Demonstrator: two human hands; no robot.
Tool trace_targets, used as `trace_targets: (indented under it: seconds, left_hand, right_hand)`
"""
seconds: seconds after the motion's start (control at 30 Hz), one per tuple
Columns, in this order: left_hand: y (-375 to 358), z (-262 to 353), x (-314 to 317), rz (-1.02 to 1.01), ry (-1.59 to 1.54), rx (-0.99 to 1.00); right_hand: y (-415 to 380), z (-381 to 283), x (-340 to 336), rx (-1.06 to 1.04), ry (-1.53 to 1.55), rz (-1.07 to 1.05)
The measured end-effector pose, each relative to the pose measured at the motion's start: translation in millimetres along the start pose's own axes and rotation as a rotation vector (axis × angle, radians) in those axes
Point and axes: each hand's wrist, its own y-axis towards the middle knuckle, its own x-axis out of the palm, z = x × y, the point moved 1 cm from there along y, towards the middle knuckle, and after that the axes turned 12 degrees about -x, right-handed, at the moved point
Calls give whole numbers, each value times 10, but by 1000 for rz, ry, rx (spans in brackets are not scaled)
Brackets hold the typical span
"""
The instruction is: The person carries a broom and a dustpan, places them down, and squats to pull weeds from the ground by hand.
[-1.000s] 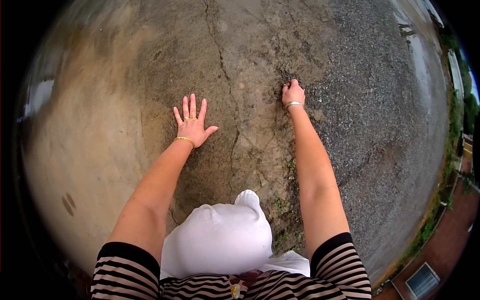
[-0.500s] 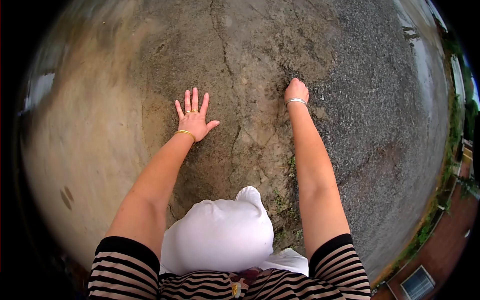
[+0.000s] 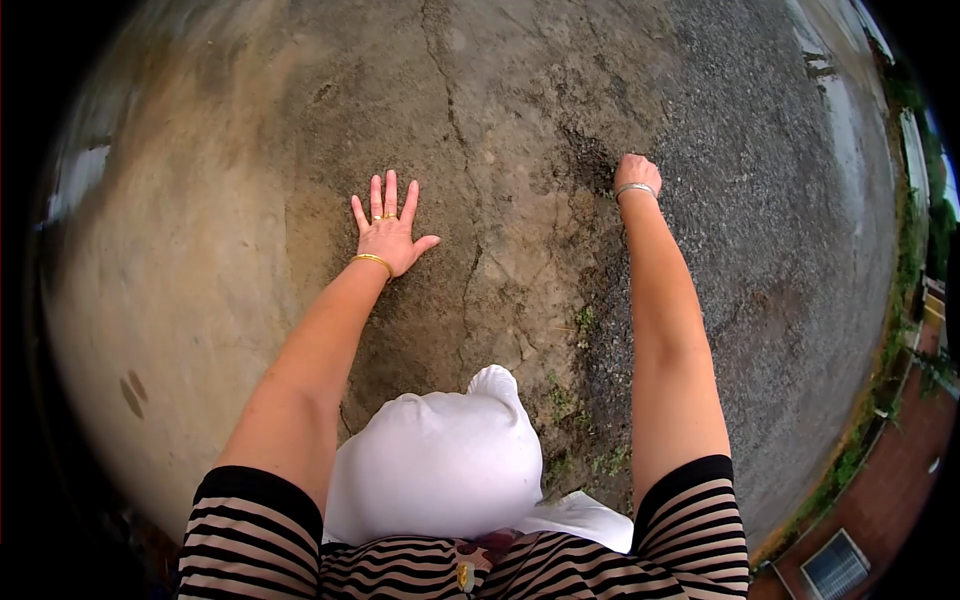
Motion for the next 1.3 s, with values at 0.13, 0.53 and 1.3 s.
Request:
trace_targets:
  seconds: [0.13, 0.53, 1.3]
  left_hand:
    - [-8, -12, 45, 35, 6, 13]
    - [16, 7, 71, 38, 38, -5]
    - [-6, 13, 55, 21, 35, -21]
  right_hand:
    - [-232, 861, 18, 58, 151, 59]
    - [-587, 19, 451, -43, 405, 298]
    - [-736, 400, 670, 168, 507, 408]
